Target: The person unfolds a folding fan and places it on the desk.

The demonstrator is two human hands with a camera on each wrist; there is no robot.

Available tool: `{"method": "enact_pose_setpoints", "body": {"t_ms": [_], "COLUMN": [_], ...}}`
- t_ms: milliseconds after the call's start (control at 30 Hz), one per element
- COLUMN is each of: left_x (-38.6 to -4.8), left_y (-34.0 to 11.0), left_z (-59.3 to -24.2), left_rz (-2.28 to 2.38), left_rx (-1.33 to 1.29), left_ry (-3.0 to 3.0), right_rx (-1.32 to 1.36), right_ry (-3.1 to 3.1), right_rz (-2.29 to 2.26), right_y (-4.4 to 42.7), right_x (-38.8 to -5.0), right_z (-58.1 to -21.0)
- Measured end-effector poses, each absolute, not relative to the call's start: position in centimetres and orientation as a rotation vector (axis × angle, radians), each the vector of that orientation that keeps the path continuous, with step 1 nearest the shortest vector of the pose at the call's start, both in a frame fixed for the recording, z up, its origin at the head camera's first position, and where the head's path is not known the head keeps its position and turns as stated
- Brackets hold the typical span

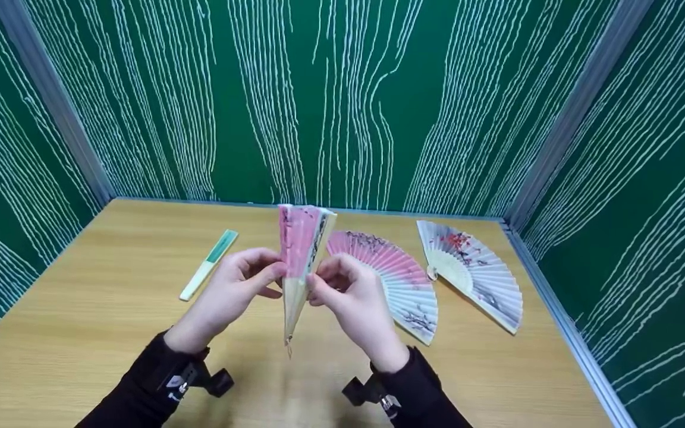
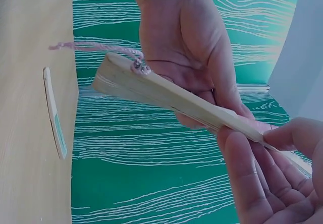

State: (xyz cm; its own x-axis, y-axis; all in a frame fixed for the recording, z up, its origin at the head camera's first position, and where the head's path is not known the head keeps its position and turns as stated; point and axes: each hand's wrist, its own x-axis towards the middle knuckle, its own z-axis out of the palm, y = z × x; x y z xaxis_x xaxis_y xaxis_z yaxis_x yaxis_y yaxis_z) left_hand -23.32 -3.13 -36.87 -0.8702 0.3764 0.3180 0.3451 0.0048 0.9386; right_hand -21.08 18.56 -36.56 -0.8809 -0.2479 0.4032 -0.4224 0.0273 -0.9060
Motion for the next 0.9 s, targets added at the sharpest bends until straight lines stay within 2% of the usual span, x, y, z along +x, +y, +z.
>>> {"method": "enact_pose_setpoints", "body": {"t_ms": [167,500,900], "left_x": [-23.8,-22.2,-21.8], "left_y": [-3.3,-3.7,-4.2], "left_z": [-37.2,-34.6,-33.9], "left_rz": [2.072,2.106,2.192], "left_rx": [0.795,0.737,0.742], "left_ry": [2.183,2.162,2.182], "right_rx": [0.668,0.628,0.62], "right_ry": [-2.149,-2.122,-2.031], "right_rz": [2.005,2.072,2.128], "right_y": [18.8,19.2,19.7], "right_x": [-21.2,-21.3,-21.4], "right_z": [-36.4,-36.1,-35.6]}}
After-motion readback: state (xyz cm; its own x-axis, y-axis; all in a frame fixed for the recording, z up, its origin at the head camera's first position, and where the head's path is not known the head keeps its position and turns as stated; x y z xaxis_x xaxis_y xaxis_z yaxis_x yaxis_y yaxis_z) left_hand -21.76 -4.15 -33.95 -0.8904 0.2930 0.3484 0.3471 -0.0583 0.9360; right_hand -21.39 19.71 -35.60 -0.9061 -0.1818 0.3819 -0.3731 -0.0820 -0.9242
